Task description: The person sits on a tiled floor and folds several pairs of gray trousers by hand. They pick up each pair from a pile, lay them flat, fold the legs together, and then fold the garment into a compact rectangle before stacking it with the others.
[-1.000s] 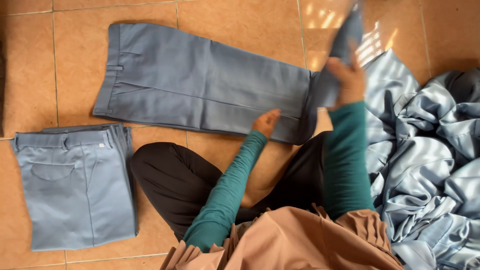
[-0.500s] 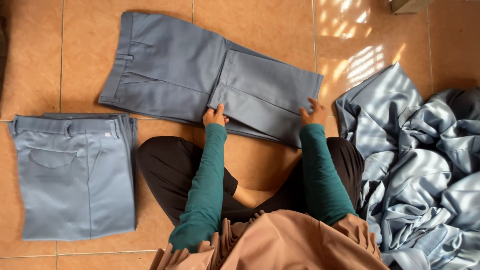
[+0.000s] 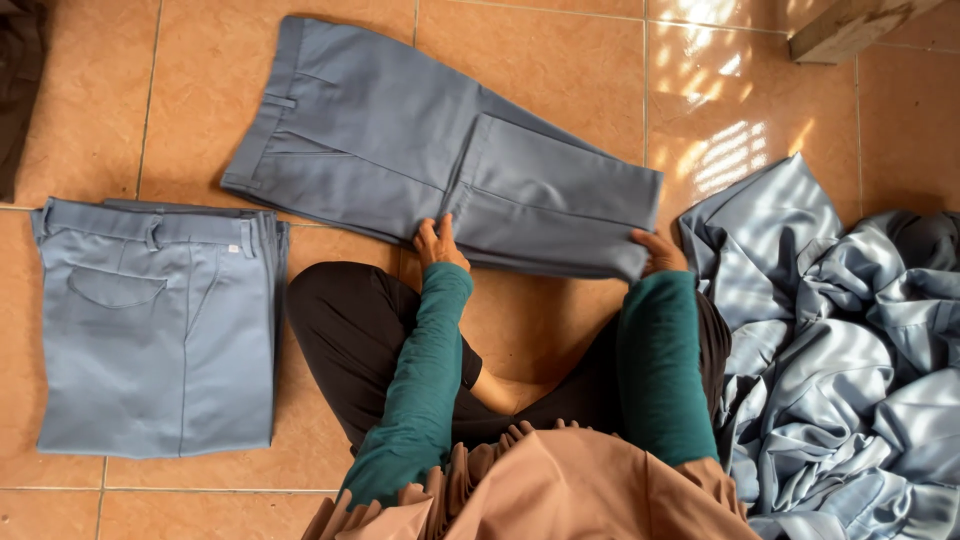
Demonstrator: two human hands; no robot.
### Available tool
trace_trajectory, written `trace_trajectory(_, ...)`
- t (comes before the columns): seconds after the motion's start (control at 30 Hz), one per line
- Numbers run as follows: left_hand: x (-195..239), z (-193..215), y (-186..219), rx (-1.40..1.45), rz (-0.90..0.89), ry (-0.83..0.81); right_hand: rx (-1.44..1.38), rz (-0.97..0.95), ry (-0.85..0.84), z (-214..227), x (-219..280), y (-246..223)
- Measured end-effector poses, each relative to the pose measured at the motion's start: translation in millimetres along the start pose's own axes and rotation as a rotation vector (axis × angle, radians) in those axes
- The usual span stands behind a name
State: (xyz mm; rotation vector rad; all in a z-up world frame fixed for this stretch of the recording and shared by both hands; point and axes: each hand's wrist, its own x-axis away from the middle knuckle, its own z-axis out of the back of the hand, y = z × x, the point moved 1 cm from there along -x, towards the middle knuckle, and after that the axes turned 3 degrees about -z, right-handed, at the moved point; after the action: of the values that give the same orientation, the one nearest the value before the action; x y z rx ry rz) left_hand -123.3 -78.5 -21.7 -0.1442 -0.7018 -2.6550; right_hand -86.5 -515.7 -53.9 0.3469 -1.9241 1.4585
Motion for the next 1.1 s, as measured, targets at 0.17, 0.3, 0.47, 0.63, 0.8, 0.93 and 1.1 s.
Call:
trace_trajectory(0.17, 10.7, -63.8, 0.2, 0.118, -0.192, -0.165, -0.238, 0.297, -0.074, -51.1, 179.8, -136.3)
trace_trajectory(0.3, 72.5, -91.3, 52.0, 0.122, -0.355, -0.264, -0.179, 0.432, -0.053, -94.8, 232.1, -195.7)
trace_trajectory(0.47, 138.9, -141.9, 93.1, 0.438, -0.408, -0.244, -0.166, 0.586, -0.246, -159.2, 178.5, -195.2)
trace_trajectory(0.63, 180.3, -31.3, 113.9, 0.492, 0.032, -0.688, 0.056, 0.423, -0.390, -280.3, 232.5, -144.7)
trace_trajectory(0.8, 160.5, -1.3, 98.4, 0.393, -0.058, -0.731, 0.976, 0.539, -0.068, -230.5, 151.8, -24.2)
trace_trajectory(0.93, 140.6, -31.8, 81.8, 0.332, -0.275, -0.632, 1.490, 0.382, 0.067, -190.5, 155.0, 24.9)
trace_trajectory(1.1, 88.3, -72.6, 46.9, 0.255, -0.521, -0.537, 1.620, 0.375, 0.129, -155.4, 127.6, 27.9)
